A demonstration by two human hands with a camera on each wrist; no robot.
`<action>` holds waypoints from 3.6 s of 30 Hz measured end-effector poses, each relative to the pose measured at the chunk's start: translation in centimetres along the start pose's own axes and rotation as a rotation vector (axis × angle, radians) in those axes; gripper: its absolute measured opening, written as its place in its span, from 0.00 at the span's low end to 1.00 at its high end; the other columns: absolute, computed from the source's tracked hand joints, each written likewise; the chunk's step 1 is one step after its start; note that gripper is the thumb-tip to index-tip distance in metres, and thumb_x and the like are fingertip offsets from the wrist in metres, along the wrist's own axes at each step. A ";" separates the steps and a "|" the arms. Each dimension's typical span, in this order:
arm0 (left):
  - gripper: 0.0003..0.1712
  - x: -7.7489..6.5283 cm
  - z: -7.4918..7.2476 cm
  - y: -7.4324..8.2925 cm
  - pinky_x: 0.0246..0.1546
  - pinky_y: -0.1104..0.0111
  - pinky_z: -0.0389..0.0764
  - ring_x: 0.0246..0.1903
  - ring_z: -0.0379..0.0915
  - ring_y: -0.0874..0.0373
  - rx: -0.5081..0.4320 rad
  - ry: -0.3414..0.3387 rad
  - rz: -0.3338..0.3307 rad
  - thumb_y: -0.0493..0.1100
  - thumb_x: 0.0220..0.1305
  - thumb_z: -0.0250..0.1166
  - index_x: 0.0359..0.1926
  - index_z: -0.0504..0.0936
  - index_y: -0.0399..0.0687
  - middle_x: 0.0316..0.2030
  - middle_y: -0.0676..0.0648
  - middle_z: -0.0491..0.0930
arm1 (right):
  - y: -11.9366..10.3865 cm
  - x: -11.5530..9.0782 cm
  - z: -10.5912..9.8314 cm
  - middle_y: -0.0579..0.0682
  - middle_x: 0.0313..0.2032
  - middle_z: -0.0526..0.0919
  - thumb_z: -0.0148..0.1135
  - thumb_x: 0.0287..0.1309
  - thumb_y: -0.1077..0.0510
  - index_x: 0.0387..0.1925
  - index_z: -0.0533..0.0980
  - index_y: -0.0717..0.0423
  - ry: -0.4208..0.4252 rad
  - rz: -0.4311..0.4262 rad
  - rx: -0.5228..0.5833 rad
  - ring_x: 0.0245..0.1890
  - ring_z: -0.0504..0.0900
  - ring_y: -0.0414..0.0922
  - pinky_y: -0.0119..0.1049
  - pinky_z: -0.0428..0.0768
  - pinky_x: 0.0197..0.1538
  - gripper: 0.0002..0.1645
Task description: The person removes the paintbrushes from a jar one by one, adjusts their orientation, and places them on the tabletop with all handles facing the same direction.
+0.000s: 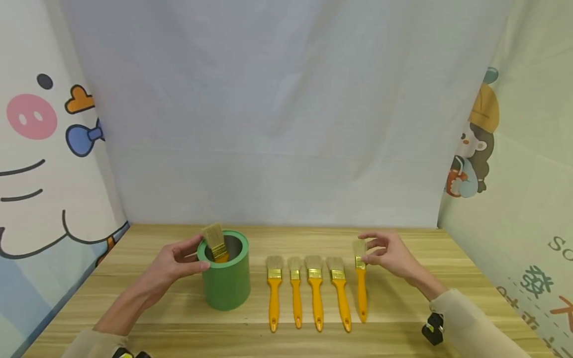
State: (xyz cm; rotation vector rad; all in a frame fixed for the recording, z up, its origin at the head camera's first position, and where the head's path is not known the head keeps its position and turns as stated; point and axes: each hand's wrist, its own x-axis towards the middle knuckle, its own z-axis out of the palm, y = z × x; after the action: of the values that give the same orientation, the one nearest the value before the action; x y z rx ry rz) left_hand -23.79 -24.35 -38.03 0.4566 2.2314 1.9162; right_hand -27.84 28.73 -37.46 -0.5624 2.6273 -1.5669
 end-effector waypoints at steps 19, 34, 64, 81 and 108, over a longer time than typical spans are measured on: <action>0.50 -0.1 0.1 0.2 0.62 0.63 0.76 0.72 0.61 0.31 0.008 -0.002 -0.006 0.40 0.71 0.70 0.83 0.50 0.34 0.78 0.30 0.54 | 4.4 0.6 0.6 0.61 0.40 0.87 0.75 0.58 0.69 0.59 0.76 0.74 -0.084 -0.029 -0.124 0.37 0.86 0.49 0.36 0.84 0.37 0.29; 0.50 0.0 0.0 0.1 0.61 0.64 0.77 0.72 0.62 0.32 -0.003 -0.003 -0.003 0.39 0.71 0.70 0.83 0.50 0.34 0.78 0.30 0.54 | 4.8 0.8 1.1 0.63 0.41 0.87 0.75 0.59 0.69 0.59 0.76 0.76 -0.106 -0.013 -0.180 0.36 0.83 0.50 0.35 0.80 0.35 0.28; 0.50 0.1 -0.1 -0.1 0.60 0.66 0.77 0.72 0.62 0.31 -0.015 -0.005 0.000 0.39 0.71 0.70 0.82 0.50 0.33 0.78 0.30 0.54 | 4.8 0.9 1.5 0.53 0.37 0.86 0.77 0.58 0.64 0.55 0.80 0.71 -0.082 -0.014 -0.263 0.27 0.72 0.44 0.34 0.72 0.31 0.26; 0.50 0.3 -0.1 -0.2 0.61 0.64 0.77 0.72 0.61 0.31 -0.003 -0.004 -0.003 0.39 0.71 0.70 0.82 0.50 0.33 0.78 0.29 0.54 | 2.0 2.0 1.1 0.48 0.36 0.86 0.76 0.62 0.61 0.54 0.83 0.64 0.002 -0.069 -0.354 0.27 0.72 0.44 0.35 0.70 0.32 0.21; 0.50 0.1 -0.2 -0.1 0.60 0.66 0.78 0.72 0.61 0.30 -0.012 -0.004 -0.005 0.38 0.71 0.70 0.82 0.50 0.32 0.78 0.29 0.54 | -13.1 8.9 15.6 0.38 0.36 0.88 0.74 0.65 0.59 0.57 0.82 0.53 -0.159 -0.337 -0.186 0.27 0.72 0.42 0.34 0.71 0.35 0.19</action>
State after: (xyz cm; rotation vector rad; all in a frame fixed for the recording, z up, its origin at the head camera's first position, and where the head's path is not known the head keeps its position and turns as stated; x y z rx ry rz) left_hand -23.97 -24.56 -38.08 0.4525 2.2147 1.9240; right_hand -29.15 7.07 -32.52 -1.1432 2.6754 -1.2819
